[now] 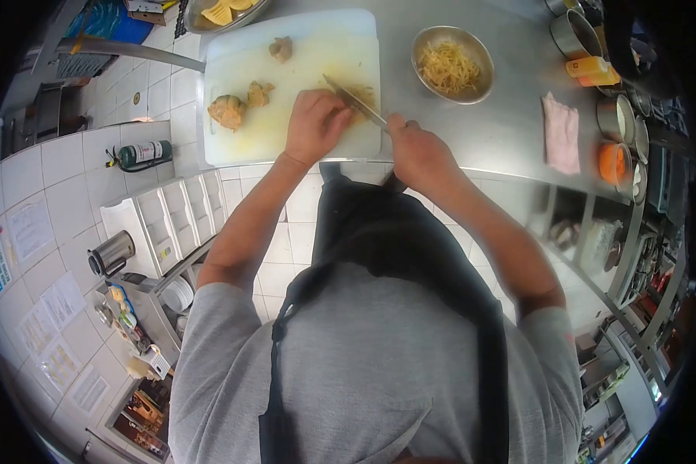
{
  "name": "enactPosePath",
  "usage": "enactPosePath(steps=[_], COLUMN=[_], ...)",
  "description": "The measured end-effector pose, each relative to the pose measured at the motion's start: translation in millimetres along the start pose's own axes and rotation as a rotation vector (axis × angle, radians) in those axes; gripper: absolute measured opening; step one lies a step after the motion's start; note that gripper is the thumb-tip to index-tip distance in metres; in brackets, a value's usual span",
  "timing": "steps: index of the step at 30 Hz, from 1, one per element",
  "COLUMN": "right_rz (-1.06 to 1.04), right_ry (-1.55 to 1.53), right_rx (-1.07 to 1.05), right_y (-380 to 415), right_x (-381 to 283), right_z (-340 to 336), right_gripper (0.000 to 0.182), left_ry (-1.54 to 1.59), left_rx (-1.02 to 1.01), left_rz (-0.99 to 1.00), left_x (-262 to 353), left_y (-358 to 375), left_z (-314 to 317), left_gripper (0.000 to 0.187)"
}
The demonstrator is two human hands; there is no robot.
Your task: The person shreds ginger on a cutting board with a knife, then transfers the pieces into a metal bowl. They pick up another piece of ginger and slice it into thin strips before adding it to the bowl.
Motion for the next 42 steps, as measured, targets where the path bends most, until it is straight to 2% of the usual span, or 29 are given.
enactPosePath(steps=[2, 8, 12, 14, 17, 21, 24, 26, 30, 33, 35, 38, 42], right_rz=[0.02, -0.063, -0.094, -0.068, -0.081, -0.077, -0.082, -0.087, -0.055, -0.035, -0.021, -0.043, -0.09], right_ry=[-0.006, 0.082, 0.067, 0.109, 0.087, 0.046, 0.104, 0.059, 0.018, 0.027, 0.022, 0.028, 0.096], right_rx=[-0.019, 0.01, 0.061, 0.033, 0.023, 0.042, 0.022, -0.02, -0.027, -0.038, -0.051, -0.026, -0.024], right_y=[2, 12, 19, 4, 12, 16, 4, 13, 13, 2, 2, 1, 8], right_x=[-3, -13, -14, -4, -15, -14, -11, -15, -9, -6, -4, -3, -11], right_z=[0, -20, -10, 7, -19, -7, -9, -21, 2, 2, -1, 1, -17], right_gripper=[0.021, 0.02, 0.019, 0.019, 0.019, 0.018, 0.018, 0.019, 0.021, 0.021, 0.022, 0.021, 0.02], left_ry=[-0.012, -0.067, -0.058, -0.066, -0.044, -0.062, -0.062, -0.044, -0.048, -0.039, -0.011, -0.042, -0.07], left_rx=[-0.091, -0.167, -0.142, -0.208, -0.189, -0.198, -0.129, -0.179, -0.191, -0.119, -0.018, -0.14, -0.16], left_rz=[0.062, 0.059, 0.059, 0.053, 0.06, 0.034, 0.078, 0.03, 0.04, 0.075, 0.012, 0.04, 0.045], left_x=[8, 3, 5, 4, 3, 4, 5, 3, 6, 7, 4, 8, 9], left_y=[5, 1, 2, 1, 1, 6, -1, 3, 6, 7, 10, 9, 5], left_z=[1, 5, 2, 3, 4, 6, 0, 3, 4, 0, -2, 3, 2], left_gripper=[0.013, 0.012, 0.012, 0.015, 0.014, 0.014, 0.011, 0.014, 0.013, 0.013, 0.015, 0.014, 0.014])
Point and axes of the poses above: each hand's wrist, its own y-axis away from the middle knuckle, its own z-axis out of the palm, x = y × z, the point moved 5 cm from there along -y, towards the middle knuckle, and after that the axes turned 13 degrees about -x, right-handed, at the moved point
